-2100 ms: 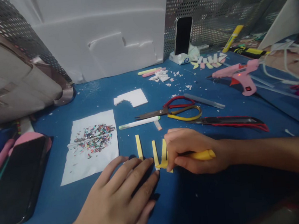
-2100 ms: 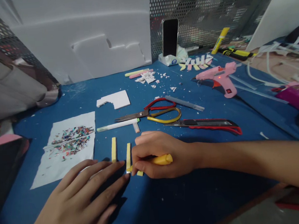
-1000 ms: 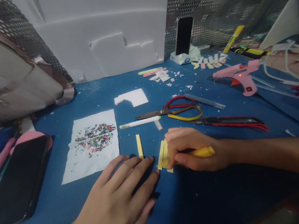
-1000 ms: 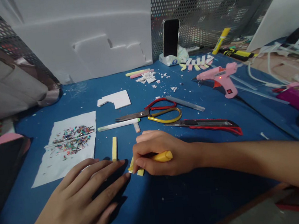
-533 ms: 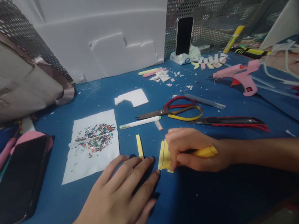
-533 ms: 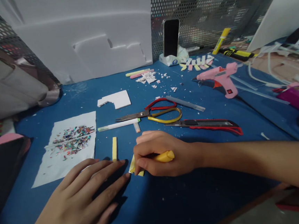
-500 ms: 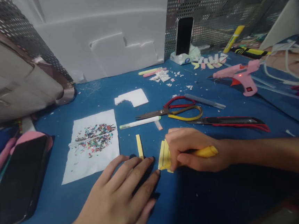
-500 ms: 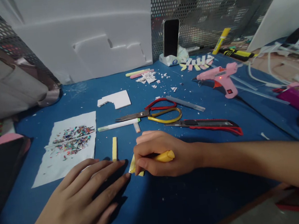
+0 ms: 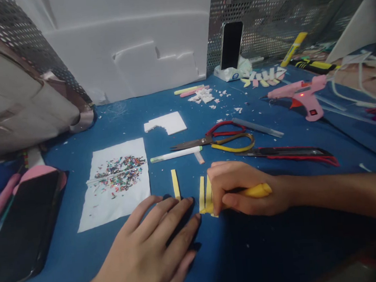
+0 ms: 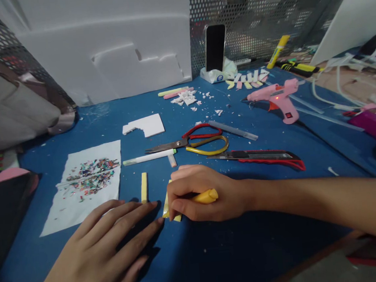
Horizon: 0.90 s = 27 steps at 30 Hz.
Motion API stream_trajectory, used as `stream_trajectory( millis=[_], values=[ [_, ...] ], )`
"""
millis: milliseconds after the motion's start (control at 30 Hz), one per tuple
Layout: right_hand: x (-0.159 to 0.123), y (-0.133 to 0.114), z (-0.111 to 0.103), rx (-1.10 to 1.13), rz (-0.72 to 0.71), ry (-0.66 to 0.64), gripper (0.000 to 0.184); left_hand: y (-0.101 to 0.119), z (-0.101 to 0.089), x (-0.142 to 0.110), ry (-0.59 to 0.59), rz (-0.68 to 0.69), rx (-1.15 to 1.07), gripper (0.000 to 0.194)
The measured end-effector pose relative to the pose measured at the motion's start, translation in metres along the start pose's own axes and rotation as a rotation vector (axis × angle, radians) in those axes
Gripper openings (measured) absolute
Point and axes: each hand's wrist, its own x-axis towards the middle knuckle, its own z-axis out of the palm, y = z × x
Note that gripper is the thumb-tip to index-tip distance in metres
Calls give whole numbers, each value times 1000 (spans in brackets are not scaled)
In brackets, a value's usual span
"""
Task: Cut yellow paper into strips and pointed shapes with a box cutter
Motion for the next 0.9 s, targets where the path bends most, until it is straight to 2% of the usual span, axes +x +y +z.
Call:
stream_trajectory(
  millis=[467,600,700,900],
  values=[
    [1,-1,1,-7,-21,3,30,1,0,0,3,-9,-11,31],
    [0,-2,1,6,-64,136,36,-1,1,-1,-11,0,-5,32],
    [-1,-2,1,0,-32,265,39,-1,4,-3,-6,4,-5,33],
    [-1,-2,2,-79,22,351,37,-1,4,-3,-2,1,-11,34]
  ],
)
